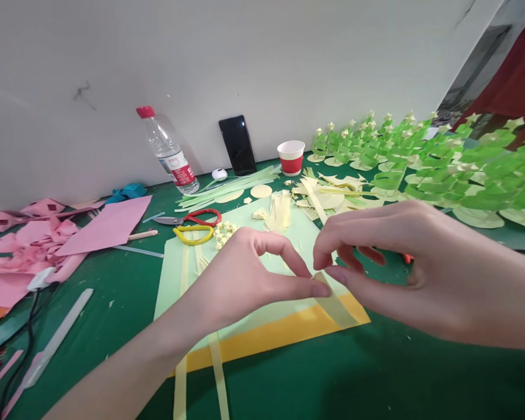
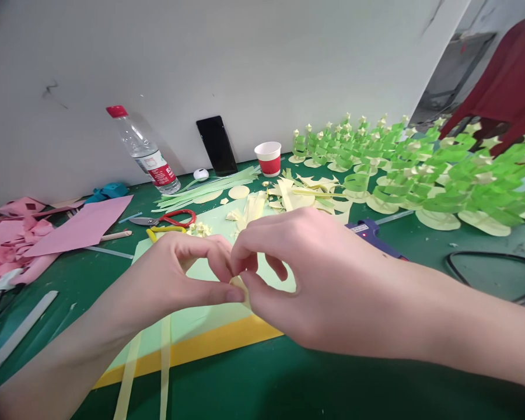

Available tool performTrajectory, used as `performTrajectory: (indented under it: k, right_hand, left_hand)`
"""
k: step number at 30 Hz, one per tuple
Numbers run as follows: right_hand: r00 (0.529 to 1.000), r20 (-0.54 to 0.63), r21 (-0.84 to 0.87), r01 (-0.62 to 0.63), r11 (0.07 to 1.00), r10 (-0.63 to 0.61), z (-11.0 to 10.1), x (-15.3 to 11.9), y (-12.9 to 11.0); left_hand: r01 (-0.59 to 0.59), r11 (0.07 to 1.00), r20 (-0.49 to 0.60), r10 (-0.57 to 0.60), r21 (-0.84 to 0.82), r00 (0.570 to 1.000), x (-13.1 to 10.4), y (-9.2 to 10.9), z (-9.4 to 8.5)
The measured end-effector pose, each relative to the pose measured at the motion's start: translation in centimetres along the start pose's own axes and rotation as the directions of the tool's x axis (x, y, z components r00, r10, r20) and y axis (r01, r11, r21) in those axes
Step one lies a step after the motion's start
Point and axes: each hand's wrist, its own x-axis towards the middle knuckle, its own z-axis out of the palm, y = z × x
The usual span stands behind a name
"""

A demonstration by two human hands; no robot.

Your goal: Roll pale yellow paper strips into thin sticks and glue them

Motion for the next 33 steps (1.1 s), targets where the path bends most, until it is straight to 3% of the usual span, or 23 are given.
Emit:
performTrajectory:
  k: [9, 21, 27, 33]
  right_hand:
    - [0.999, -0.022, 0.067, 0.039, 0.997, -0.038, 0.5, -0.2, 0.0]
    - [0.997, -0.033, 0.023, 0.067, 0.998, -0.066, 0.9, 0.1, 0.4]
    - [0.999, 0.040, 0.014, -0.020, 1.000, 0.019, 0.3, 0.3, -0.6]
    - [0.995, 0.101, 0.070, -0.021, 0.997, 0.013, 0.0, 0.0, -0.5]
  left_hand:
    - [0.047, 0.998, 0.081, -0.045, -0.031, 0.996, 0.1, 0.2, 0.2]
    - [-0.132, 0.991, 0.071, 0.133, -0.025, 0.989, 0.1, -0.4, 0.5]
    - [-0.077, 0.996, 0.108, 0.082, -0.049, 0.991, 0.2, -0.1, 0.6]
    - [0.002, 0.998, 0.158, 0.007, -0.057, 0.987, 0.4, -0.1, 0.5]
